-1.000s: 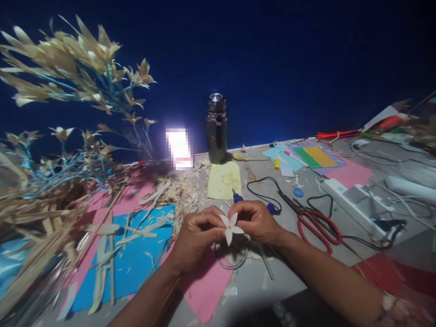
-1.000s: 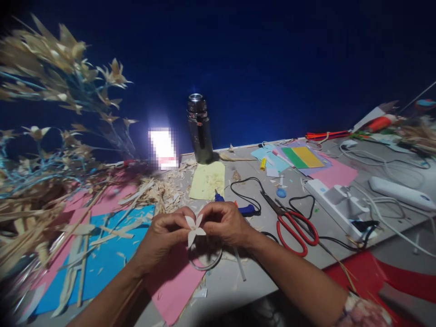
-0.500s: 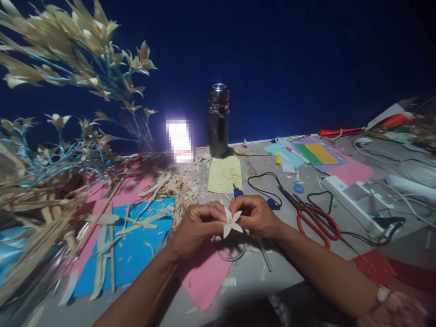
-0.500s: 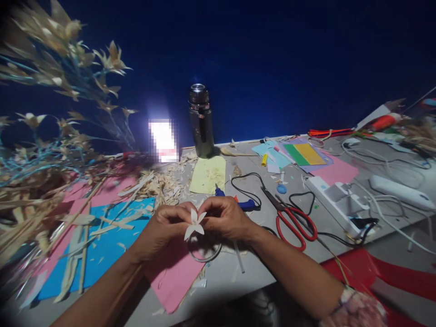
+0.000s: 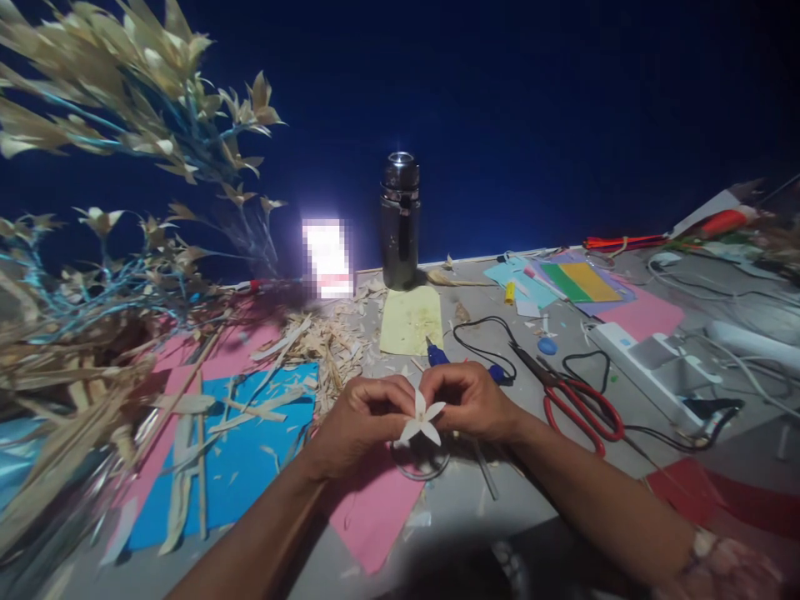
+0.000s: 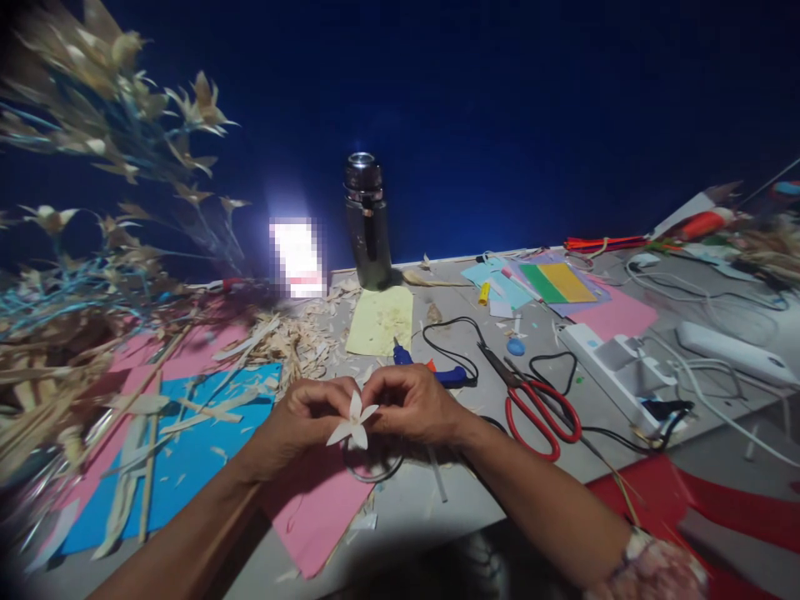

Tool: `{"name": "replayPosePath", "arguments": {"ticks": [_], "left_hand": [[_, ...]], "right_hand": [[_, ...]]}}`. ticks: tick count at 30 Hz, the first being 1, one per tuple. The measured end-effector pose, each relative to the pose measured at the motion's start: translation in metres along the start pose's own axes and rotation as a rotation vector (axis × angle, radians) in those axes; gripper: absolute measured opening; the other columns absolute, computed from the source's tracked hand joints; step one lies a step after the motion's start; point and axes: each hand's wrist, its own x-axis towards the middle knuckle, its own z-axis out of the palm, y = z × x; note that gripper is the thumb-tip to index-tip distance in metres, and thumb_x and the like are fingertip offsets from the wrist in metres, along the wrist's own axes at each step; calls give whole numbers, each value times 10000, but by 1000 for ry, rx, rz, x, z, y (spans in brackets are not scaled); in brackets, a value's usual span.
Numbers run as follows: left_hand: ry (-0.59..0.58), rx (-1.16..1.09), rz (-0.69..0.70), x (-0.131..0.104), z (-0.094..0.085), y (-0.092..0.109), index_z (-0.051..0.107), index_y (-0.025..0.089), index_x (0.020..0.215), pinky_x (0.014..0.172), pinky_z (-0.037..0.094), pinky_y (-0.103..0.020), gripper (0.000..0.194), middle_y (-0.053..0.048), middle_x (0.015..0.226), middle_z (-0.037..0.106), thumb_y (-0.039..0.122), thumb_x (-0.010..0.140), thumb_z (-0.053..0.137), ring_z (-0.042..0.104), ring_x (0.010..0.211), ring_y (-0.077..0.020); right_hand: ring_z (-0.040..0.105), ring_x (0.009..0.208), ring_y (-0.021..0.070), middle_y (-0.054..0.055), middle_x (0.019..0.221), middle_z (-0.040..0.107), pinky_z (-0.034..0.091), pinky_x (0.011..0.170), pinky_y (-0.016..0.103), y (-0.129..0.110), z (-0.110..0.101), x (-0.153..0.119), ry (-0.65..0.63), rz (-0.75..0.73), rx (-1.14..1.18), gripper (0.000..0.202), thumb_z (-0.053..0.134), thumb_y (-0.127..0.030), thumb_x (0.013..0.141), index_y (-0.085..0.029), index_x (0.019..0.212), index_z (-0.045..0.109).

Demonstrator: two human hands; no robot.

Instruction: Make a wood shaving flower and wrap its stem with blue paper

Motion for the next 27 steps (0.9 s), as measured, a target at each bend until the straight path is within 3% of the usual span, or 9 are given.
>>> {"name": "replayPosePath", "arguments": {"ticks": [7,12,17,23,27], "left_hand": [[19,105,50,-2,4,3,822,199,652,671,479,-315,122,-64,729,692,287,684,900,615,672,-175],[245,22,118,-3,13,-6,797,202,698,672,475,-308,87,-47,770,674,244,725,869,607,721,-179],[396,14,159,0,19,-6,792,195,647,665,461,-291,111,-35,772,637,234,662,895,585,732,-170],[300,16,129,0,18,-2,808,193,640,629,453,-269,111,-28,753,625,231,637,912,571,693,-145],[253,-166,48,-1,17,-5,766,176,634,588,447,-244,189,-12,746,636,224,595,945,574,636,-119]], "right_hand": [[564,605,123,18,685,658,438,571,237,-1,-5,-1,-70,27,17,327,882,-430,739,-150,748,714],[580,619,120,1,713,667,474,616,240,-4,-4,6,35,54,126,301,883,-404,735,-163,798,713],[604,688,130,1,774,683,481,684,248,-1,-5,10,23,118,171,301,897,-375,703,-158,832,731],[550,613,105,-17,684,645,431,601,218,4,-5,8,-32,217,221,359,914,-426,670,-138,781,731],[577,614,119,-5,678,656,448,581,222,5,-2,7,-39,186,215,427,908,-516,673,-141,747,717]]}}
